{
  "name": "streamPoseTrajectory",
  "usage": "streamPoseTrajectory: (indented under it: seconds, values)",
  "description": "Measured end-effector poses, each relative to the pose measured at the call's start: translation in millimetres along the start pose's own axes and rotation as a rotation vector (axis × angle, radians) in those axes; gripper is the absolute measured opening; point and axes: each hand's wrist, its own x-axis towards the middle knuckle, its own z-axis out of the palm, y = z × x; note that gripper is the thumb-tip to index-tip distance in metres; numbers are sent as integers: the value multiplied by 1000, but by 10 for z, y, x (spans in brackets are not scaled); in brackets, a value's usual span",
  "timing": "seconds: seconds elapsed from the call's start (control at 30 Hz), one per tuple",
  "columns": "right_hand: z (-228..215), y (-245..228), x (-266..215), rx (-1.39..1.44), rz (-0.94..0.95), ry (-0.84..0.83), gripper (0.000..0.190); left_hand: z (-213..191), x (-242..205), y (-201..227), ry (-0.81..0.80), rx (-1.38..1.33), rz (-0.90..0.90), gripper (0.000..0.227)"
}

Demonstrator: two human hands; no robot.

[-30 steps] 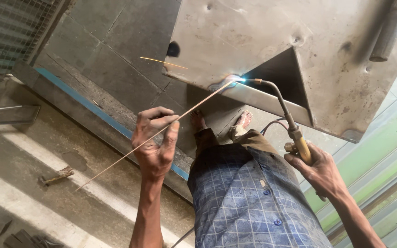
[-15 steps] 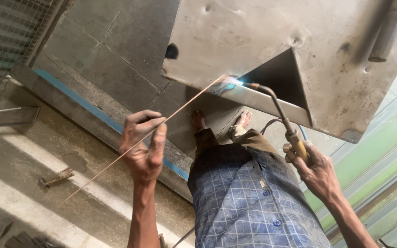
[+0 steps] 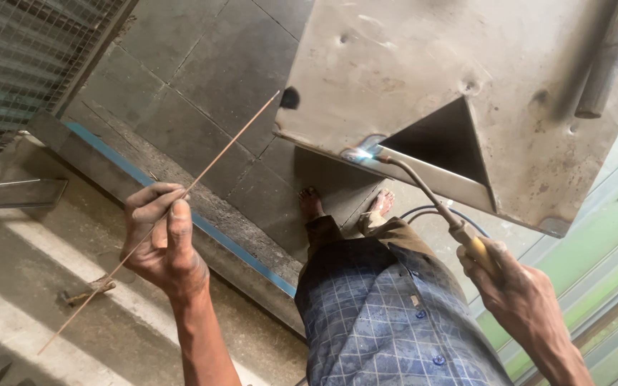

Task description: The person welds metal components of a large structure using a gas torch and a filler rod, occasionally using a hammer to adjust the joints.

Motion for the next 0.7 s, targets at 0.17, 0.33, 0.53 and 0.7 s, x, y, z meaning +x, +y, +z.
streamPoseTrajectory:
  seconds: [0.17, 0.33, 0.53, 0.7]
  values:
    - [140, -19, -20, -151, -319, 253, 33, -142, -81, -76, 8, 4, -34, 12]
    - [352, -109, 39, -122, -150, 269, 40, -173, -58, -261, -14, -73, -41, 10]
    - [436, -311, -110, -53, -165, 316, 40, -87, 43, -425, -38, -188, -86, 9]
    - [422, -388, -215, -44, -140, 246, 37, 54, 126, -328, -131, -127, -17, 10]
